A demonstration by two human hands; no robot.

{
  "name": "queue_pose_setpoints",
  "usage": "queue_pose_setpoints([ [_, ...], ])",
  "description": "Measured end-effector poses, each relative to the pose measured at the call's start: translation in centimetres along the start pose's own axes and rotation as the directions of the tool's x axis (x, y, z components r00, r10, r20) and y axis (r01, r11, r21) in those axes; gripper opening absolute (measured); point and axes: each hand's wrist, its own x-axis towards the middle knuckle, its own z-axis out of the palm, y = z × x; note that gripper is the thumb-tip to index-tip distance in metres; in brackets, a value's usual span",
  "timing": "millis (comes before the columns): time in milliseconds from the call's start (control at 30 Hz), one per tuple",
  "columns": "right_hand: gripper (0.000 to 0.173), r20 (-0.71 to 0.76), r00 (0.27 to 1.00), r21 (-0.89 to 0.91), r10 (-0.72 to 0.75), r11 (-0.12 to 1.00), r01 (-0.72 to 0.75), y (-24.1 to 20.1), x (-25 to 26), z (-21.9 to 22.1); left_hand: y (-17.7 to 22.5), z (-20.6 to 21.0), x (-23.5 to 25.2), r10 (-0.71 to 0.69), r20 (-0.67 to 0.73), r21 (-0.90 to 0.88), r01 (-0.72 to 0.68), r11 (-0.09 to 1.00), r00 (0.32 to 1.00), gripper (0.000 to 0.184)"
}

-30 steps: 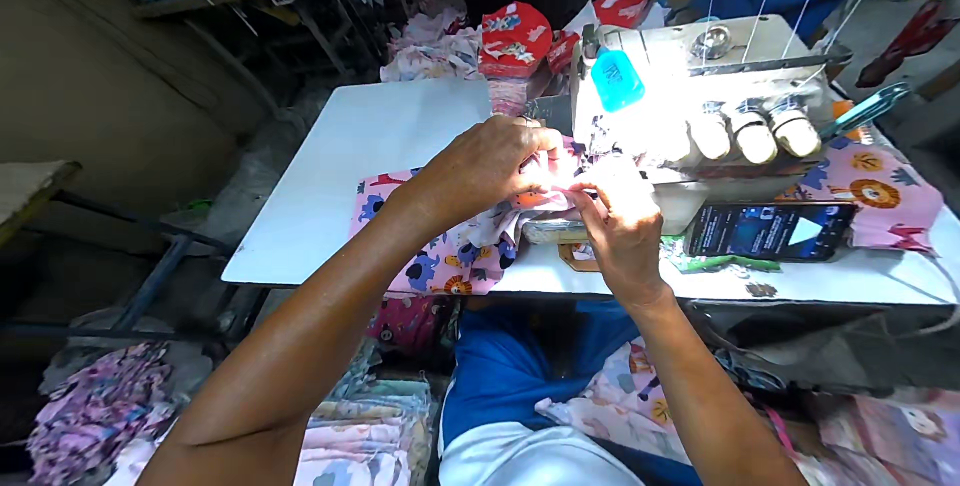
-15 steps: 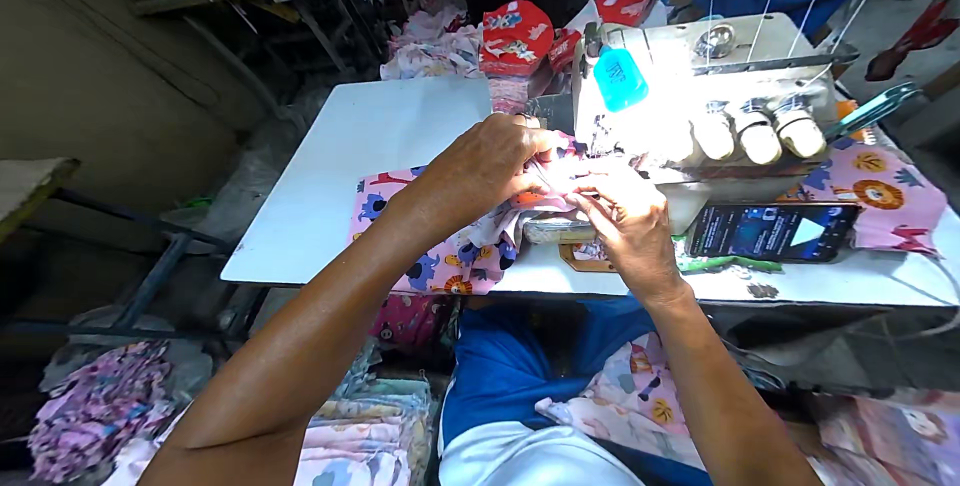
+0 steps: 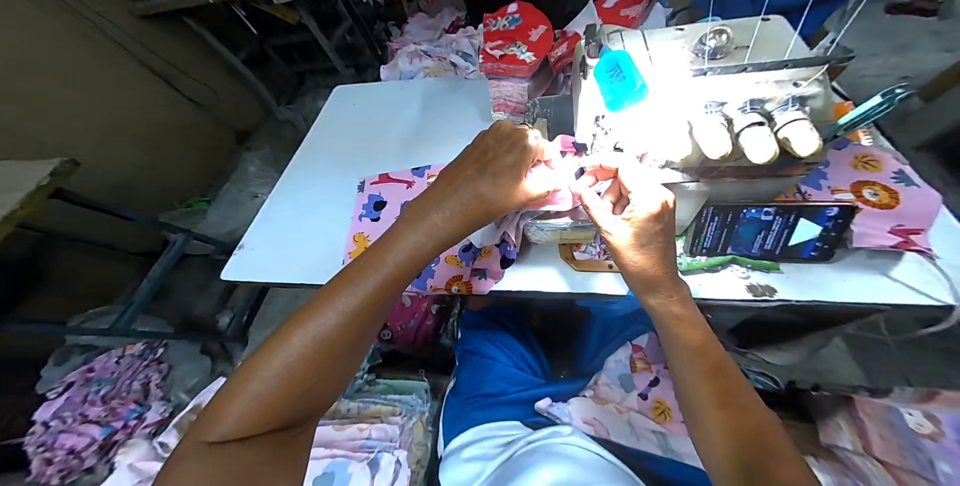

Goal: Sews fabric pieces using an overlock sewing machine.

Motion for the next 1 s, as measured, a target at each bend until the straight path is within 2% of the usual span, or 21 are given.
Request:
queue_pose_setpoints([
  [100,0.017,-0.05,0.998,-0.102,0.026,0.994,-0.031,-1.0,-0.4,-0.4,0.0,-0.4,0.5,-0.052,0.027,-0.055,0.054,0.997,0.998,0.019],
  [167,0.015,-0.037,0.998,-0.095,0.045,0.994,-0.048,-1.6,-1.4,0.1,0.0,-0.9,0.9,-0.116,0.051,-0.08,0.12,0.99,0.992,0.018],
  [233,0.023,0.037,0.998,-0.032,0.052,0.998,-0.051,-1.9,-2.8,1.4,0.1,-1.3,1.4,-0.144,0.068,-0.078,0.149,0.986,0.987,0.021],
  [367,0.056,0.129,0.987,0.11,0.093,0.988,-0.107,-3.0,-4.4,5.1,0.9,-1.8,2.2,-0.136,0.074,-0.033,0.138,0.99,0.988,0.023],
  [400,0.058,0.136,0.985,0.125,0.103,0.985,-0.12,-3.2,-4.4,5.4,1.2,-1.8,2.2,-0.13,0.068,-0.011,0.131,0.991,0.989,0.023],
  [433,0.057,0.13,0.986,0.141,0.104,0.982,-0.123,-3.4,-4.3,5.6,1.4,-1.6,2.1,-0.111,0.054,0.015,0.111,0.994,0.992,0.023],
  [567,0.036,0.164,0.985,0.278,0.056,0.955,-0.1,-3.4,-4.7,4.4,2.3,-0.7,0.9,-0.016,-0.006,0.051,0.016,0.999,1.0,0.019],
  [633,0.038,0.246,0.969,0.345,0.005,0.934,-0.093,-2.6,-5.3,3.7,2.4,-0.2,0.4,0.012,-0.027,0.042,-0.011,0.999,1.0,0.017],
  [733,0.038,0.343,0.938,0.343,-0.043,0.936,-0.082,-1.3,-6.0,3.1,3.3,0.7,-0.4,0.05,-0.023,0.055,-0.049,0.997,0.998,0.018],
  [833,0.03,0.36,0.93,0.33,-0.07,0.942,-0.057,-0.9,-6.8,2.5,5.6,3.1,-1.8,0.001,-0.072,0.094,0.006,0.996,0.997,0.018],
  [1000,0.017,0.29,0.955,0.274,-0.061,0.961,-0.022,-0.6,-9.5,1.3,8.4,7.5,-3.5,-0.075,-0.25,0.176,0.121,0.977,0.965,0.015],
])
